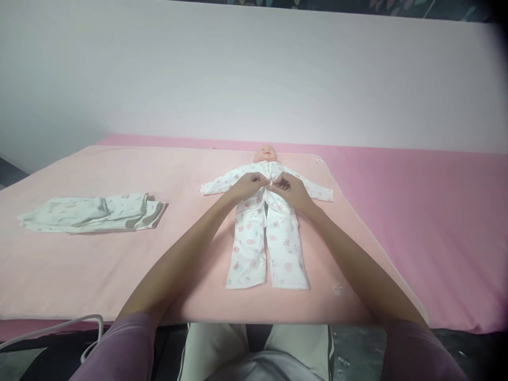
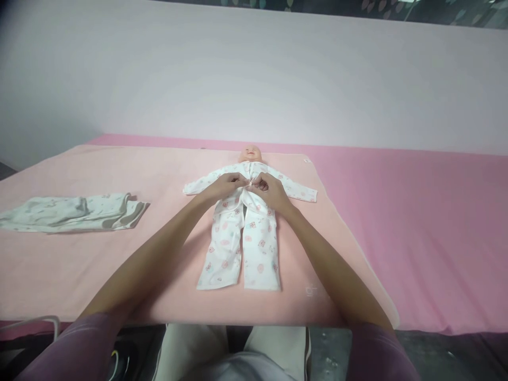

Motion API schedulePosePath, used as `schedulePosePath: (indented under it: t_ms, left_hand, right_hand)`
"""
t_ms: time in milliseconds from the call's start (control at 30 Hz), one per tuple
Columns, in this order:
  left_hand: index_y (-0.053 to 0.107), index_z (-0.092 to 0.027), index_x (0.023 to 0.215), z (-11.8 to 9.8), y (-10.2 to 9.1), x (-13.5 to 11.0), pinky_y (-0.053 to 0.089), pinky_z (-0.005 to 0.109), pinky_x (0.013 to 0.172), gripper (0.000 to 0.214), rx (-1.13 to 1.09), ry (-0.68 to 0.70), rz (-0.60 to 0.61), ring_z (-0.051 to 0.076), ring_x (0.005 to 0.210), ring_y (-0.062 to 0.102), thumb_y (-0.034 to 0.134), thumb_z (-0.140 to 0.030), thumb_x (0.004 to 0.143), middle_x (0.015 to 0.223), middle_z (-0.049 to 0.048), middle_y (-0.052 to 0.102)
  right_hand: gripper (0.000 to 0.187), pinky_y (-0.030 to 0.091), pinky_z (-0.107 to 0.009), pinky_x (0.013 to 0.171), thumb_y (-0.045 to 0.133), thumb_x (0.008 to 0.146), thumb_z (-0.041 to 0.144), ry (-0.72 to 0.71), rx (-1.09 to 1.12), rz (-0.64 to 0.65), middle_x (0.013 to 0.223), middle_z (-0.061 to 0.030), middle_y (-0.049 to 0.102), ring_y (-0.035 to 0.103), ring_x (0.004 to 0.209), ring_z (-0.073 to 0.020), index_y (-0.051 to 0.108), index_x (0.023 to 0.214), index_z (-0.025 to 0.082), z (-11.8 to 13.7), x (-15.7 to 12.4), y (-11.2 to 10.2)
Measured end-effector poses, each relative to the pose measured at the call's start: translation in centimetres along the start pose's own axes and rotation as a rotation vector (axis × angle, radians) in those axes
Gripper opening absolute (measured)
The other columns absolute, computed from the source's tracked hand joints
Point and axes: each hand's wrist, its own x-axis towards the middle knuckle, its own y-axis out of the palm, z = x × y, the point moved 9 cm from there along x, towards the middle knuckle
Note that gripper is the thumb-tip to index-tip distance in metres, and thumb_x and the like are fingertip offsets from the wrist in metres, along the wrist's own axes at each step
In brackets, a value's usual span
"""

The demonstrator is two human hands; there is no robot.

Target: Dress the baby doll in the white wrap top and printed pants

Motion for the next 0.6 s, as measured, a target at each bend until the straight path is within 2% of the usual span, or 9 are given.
schedulePosePath:
  t_ms: [133, 233, 333, 433, 533, 600]
  left_hand:
    - [0.075, -0.022, 0.091, 1.0, 0.0, 0.2, 0.038, 0.028, 0.059, 0.028, -0.069, -0.064, 0.023, 0.016, 0.068, 0.055, 0.069, -0.050, 0.089, 0.078, 0.0029, 0.066]
    - [0.074, -0.022, 0.087, 0.8, 0.1, 0.0, 0.037, 0.028, 0.054, 0.027, -0.130, -0.058, 0.057, 0.015, 0.064, 0.054, 0.067, -0.048, 0.088, 0.076, 0.0020, 0.064]
    - [0.071, -0.021, 0.088, 0.6, 0.2, -0.4, 0.035, 0.026, 0.049, 0.027, -0.156, -0.086, 0.070, 0.013, 0.059, 0.052, 0.070, -0.048, 0.087, 0.075, 0.0008, 0.061]
    - [0.063, -0.021, 0.079, -0.1, 0.3, -0.8, 0.034, 0.025, 0.047, 0.028, -0.130, -0.053, 0.033, 0.012, 0.060, 0.053, 0.076, -0.045, 0.083, 0.076, -0.0002, 0.055]
    - [0.056, -0.022, 0.080, -0.5, 0.7, -1.0, 0.034, 0.024, 0.045, 0.031, -0.070, -0.008, -0.003, 0.012, 0.060, 0.054, 0.080, -0.042, 0.079, 0.075, -0.0020, 0.052]
    - [0.058, -0.024, 0.089, -0.2, 0.8, -1.0, 0.035, 0.024, 0.043, 0.030, -0.039, -0.023, -0.025, 0.013, 0.060, 0.058, 0.079, -0.042, 0.080, 0.078, -0.0022, 0.053]
  right_hand:
    - [0.031, 0.052, -0.036, 0.086, 0.071, 0.097, 0.052, -0.103, -0.100, 0.064, 0.110, -0.0052, 0.068, 0.062, 0.092, -0.0216, 0.063, 0.112, 0.026, 3.9, -0.8, -0.4]
    - [0.027, 0.050, -0.042, 0.093, 0.072, 0.098, 0.043, -0.328, -0.303, 0.249, 0.118, -0.0084, 0.066, 0.060, 0.103, -0.0267, 0.064, 0.117, 0.026, 7.9, -2.5, 1.3]
    - [0.019, 0.048, -0.045, 0.092, 0.073, 0.096, 0.031, -0.458, -0.555, 0.380, 0.120, -0.0118, 0.067, 0.059, 0.106, -0.0309, 0.067, 0.112, 0.024, 9.3, -4.4, 3.2]
    - [0.005, 0.047, -0.044, 0.088, 0.067, 0.098, 0.021, -0.423, -0.622, 0.400, 0.107, -0.0098, 0.070, 0.061, 0.100, -0.0298, 0.064, 0.100, 0.023, 8.8, -5.2, 3.4]
    - [0.007, 0.047, -0.040, 0.085, 0.064, 0.101, 0.024, -0.348, -0.508, 0.392, 0.098, -0.0055, 0.070, 0.063, 0.093, -0.0265, 0.059, 0.097, 0.024, 8.2, -5.6, 3.0]
    - [0.011, 0.046, -0.037, 0.079, 0.066, 0.101, 0.029, -0.273, -0.451, 0.325, 0.099, -0.0045, 0.069, 0.063, 0.091, -0.0253, 0.056, 0.101, 0.025, 7.5, -5.6, 2.4]
